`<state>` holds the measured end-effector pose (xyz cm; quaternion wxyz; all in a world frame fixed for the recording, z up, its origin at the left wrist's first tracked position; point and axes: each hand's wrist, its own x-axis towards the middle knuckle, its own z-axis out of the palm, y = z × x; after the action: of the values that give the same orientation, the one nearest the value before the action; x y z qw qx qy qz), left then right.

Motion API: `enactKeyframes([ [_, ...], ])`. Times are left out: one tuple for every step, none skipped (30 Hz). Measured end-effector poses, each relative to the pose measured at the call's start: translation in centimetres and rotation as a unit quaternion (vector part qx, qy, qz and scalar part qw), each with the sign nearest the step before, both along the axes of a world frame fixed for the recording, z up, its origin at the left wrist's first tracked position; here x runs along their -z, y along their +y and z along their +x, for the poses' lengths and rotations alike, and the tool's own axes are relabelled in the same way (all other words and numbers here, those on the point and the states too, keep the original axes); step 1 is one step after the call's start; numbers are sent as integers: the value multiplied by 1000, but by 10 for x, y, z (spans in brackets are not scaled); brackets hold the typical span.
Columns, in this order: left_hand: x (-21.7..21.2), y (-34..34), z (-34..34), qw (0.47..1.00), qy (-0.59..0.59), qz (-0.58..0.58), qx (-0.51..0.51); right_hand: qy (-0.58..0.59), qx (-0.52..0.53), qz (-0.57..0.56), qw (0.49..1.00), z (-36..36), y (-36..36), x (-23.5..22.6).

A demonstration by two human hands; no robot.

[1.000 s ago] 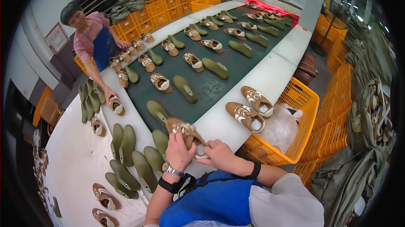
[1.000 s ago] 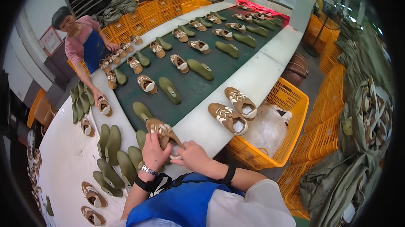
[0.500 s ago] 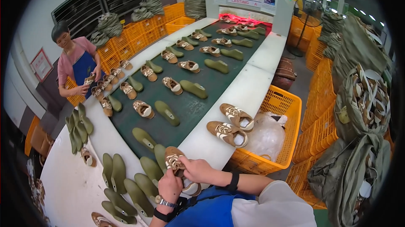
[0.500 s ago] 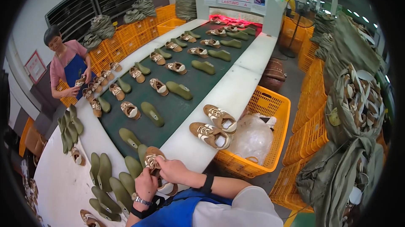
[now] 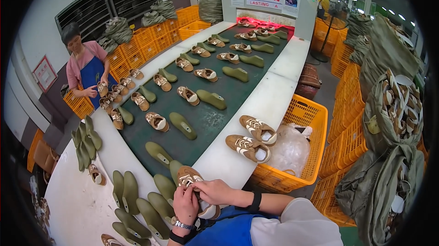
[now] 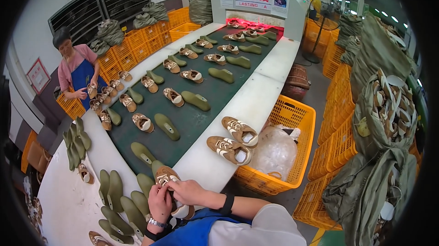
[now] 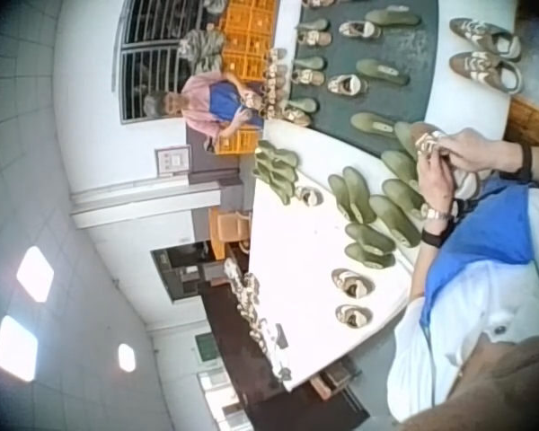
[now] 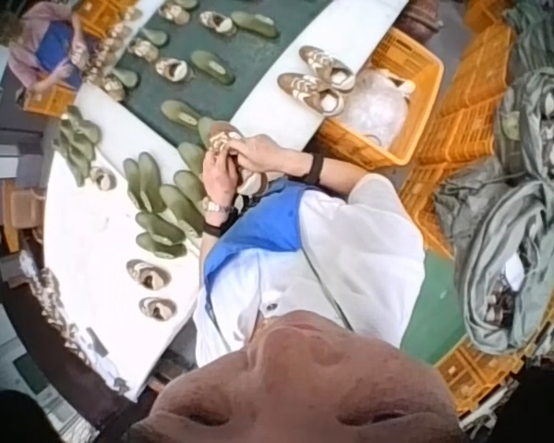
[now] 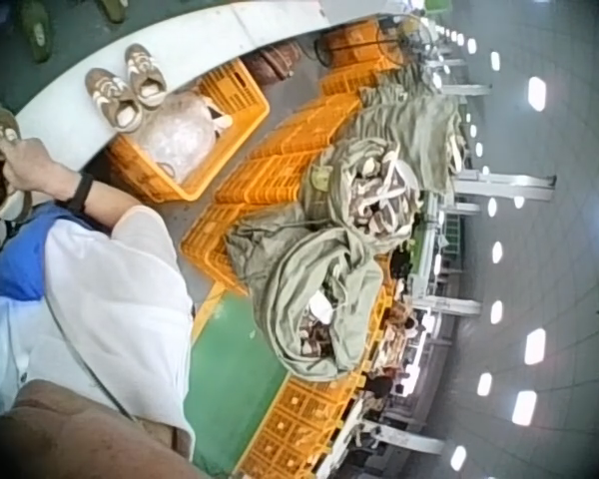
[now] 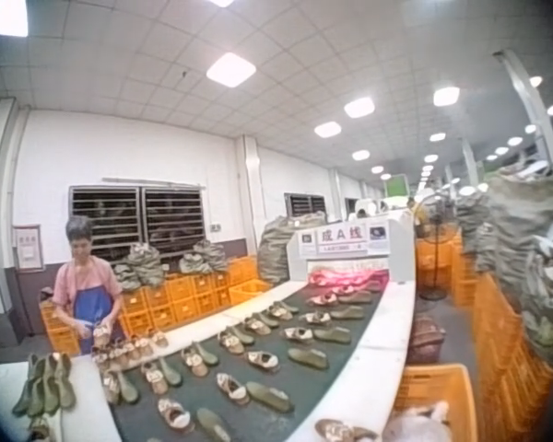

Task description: The recorder is matching finished shoe uppers with green plastic shoe lasts and placing them on a conveyor belt in a shoe factory.

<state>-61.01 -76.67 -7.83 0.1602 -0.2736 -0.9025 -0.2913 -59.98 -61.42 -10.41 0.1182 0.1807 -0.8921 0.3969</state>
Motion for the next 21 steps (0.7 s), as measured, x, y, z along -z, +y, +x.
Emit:
enactKeyframes([
  [1, -2, -1, 1000, -13, 27, 8, 10, -2, 3, 1000, 2, 1, -4],
  [1, -3, -2, 998, -27, 54, 17, 19, -4, 6, 1000, 3, 2, -10],
  [0, -4, -1, 998, -28, 54, 17, 18, -4, 6, 1000, 5, 3, -15],
  [-2, -5, -1, 995, -62, 74, 16, 35, -8, 10, 999, 6, 4, -21],
  [-3, -6, -1, 991, -95, 95, 15, 53, -12, 14, 998, 6, 4, -23],
  [-3, -6, -1, 991, -96, 95, 15, 52, -12, 14, 998, 6, 3, -22],
  [-4, -7, -3, 990, -88, 104, 31, 53, -4, 14, 998, 6, 2, -22],
  [-6, -7, -4, 989, -80, 113, 47, 55, 4, 14, 998, 6, 1, -21],
  [-8, -7, -5, 989, -81, 113, 45, 54, 2, 14, 998, 6, -1, -19],
  [-12, -7, -6, 989, -75, 107, 75, 64, 29, -17, 997, 5, -4, -17],
  [-15, -8, -6, 987, -69, 102, 104, 74, 55, -49, 995, 5, -6, -15],
  [-19, -11, -4, 987, -69, 102, 102, 73, 53, -49, 995, 4, -5, -13],
  [-24, -14, -2, 985, -75, 90, 123, 71, 65, -64, 993, 4, -2, -10],
  [-27, -17, -1, 983, -81, 79, 145, 69, 77, -80, 991, 3, -1, -8],
  [-26, -22, -2, 981, -74, 75, 160, 78, 71, -99, 989, 3, -3, -11],
  [-27, -25, 0, 982, -74, 74, 158, 78, 69, -100, 989, 3, -2, -14],
  [-28, -27, 1, 984, -67, 65, 153, -6, 63, -105, 992, 5, 1, -20],
  [-29, -28, 2, 985, -60, 55, 150, -91, 58, -108, 988, 5, 3, -24],
  [-28, -27, 2, 985, -60, 54, 151, -90, 58, -109, 988, 3, 3, -24],
  [-27, -25, 1, 988, -74, 62, 120, 4, 23, -90, 996, 0, 3, -22],
  [-27, -21, 2, 990, -89, 69, 90, 96, -12, -71, 993, -1, 2, -23],
])
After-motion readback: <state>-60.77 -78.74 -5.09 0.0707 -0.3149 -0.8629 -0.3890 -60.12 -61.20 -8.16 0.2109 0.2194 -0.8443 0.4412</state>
